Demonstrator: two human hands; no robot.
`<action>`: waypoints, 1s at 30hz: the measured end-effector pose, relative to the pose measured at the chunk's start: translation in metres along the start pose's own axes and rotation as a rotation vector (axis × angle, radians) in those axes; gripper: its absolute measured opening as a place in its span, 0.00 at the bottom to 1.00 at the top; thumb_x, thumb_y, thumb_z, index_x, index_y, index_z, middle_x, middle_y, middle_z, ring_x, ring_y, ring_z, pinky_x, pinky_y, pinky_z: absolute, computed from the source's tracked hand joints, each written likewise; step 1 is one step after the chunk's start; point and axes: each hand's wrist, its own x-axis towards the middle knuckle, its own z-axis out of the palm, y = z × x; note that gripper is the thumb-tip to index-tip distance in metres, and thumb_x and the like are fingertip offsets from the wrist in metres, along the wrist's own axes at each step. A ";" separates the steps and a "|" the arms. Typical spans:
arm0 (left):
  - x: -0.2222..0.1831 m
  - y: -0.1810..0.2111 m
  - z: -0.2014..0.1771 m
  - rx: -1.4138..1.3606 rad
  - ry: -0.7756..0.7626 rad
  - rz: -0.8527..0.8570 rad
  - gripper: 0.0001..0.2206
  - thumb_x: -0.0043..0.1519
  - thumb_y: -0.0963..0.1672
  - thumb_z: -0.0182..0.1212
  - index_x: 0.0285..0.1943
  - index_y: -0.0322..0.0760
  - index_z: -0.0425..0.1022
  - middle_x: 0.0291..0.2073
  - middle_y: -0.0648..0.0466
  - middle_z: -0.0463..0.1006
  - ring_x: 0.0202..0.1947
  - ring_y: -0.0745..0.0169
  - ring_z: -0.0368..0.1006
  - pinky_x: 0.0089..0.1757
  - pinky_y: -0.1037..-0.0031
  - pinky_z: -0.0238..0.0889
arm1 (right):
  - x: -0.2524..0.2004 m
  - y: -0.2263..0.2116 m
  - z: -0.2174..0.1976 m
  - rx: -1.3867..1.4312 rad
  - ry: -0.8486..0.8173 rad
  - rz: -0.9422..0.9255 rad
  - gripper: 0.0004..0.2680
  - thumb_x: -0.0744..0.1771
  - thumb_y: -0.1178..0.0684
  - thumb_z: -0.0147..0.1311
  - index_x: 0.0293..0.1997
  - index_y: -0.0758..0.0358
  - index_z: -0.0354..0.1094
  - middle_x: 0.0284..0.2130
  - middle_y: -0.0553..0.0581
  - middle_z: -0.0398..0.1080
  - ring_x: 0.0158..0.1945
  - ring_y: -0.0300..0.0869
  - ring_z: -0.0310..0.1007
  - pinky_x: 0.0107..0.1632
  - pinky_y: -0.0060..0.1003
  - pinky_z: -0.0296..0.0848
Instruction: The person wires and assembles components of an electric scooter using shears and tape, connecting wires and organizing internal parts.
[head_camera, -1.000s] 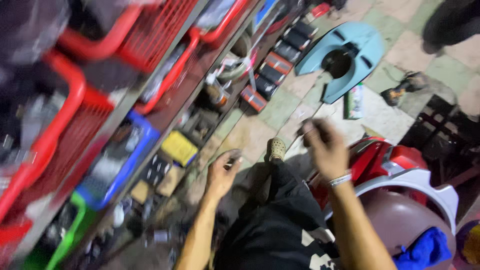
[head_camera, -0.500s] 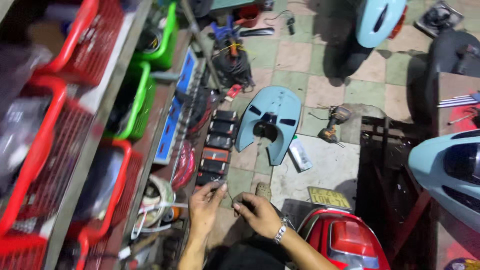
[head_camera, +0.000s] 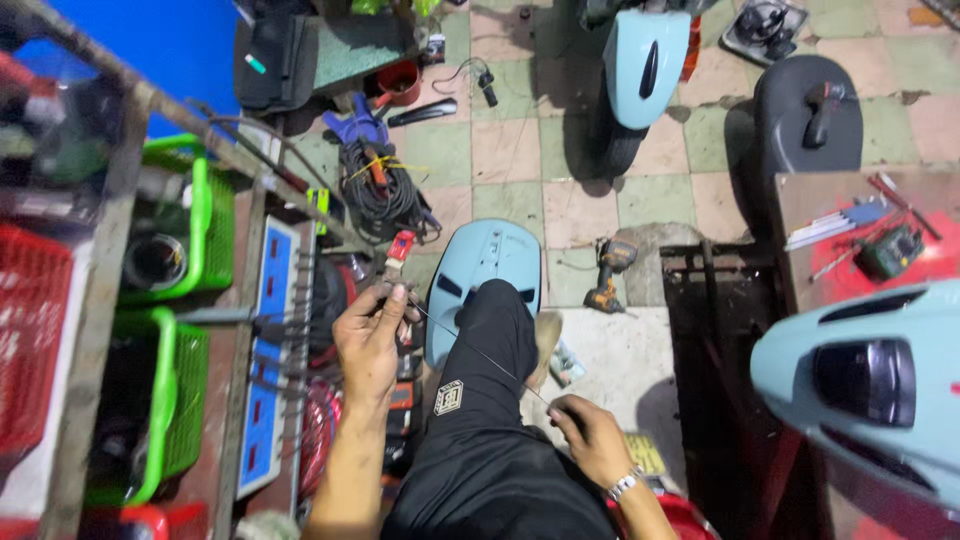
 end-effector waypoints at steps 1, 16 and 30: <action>0.023 -0.006 0.012 -0.009 -0.007 -0.030 0.07 0.65 0.41 0.64 0.47 0.29 0.80 0.33 0.53 0.81 0.25 0.73 0.70 0.26 0.82 0.56 | 0.019 0.005 -0.014 0.001 0.065 0.052 0.07 0.66 0.51 0.56 0.42 0.62 0.76 0.30 0.57 0.80 0.33 0.45 0.81 0.39 0.38 0.75; 0.476 -0.141 0.259 0.102 0.061 -0.181 0.10 0.69 0.43 0.58 0.48 0.28 0.79 0.33 0.53 0.81 0.28 0.71 0.72 0.29 0.79 0.62 | 0.572 0.152 -0.173 -0.258 -0.394 0.074 0.10 0.59 0.60 0.56 0.39 0.54 0.81 0.41 0.53 0.82 0.46 0.46 0.83 0.48 0.38 0.79; 0.708 -0.122 0.387 0.056 0.148 -0.364 0.09 0.68 0.43 0.58 0.44 0.29 0.79 0.25 0.54 0.77 0.23 0.71 0.67 0.28 0.78 0.59 | 0.993 0.104 -0.231 -0.100 -0.151 0.309 0.15 0.62 0.48 0.61 0.51 0.62 0.75 0.45 0.63 0.79 0.52 0.50 0.78 0.56 0.40 0.72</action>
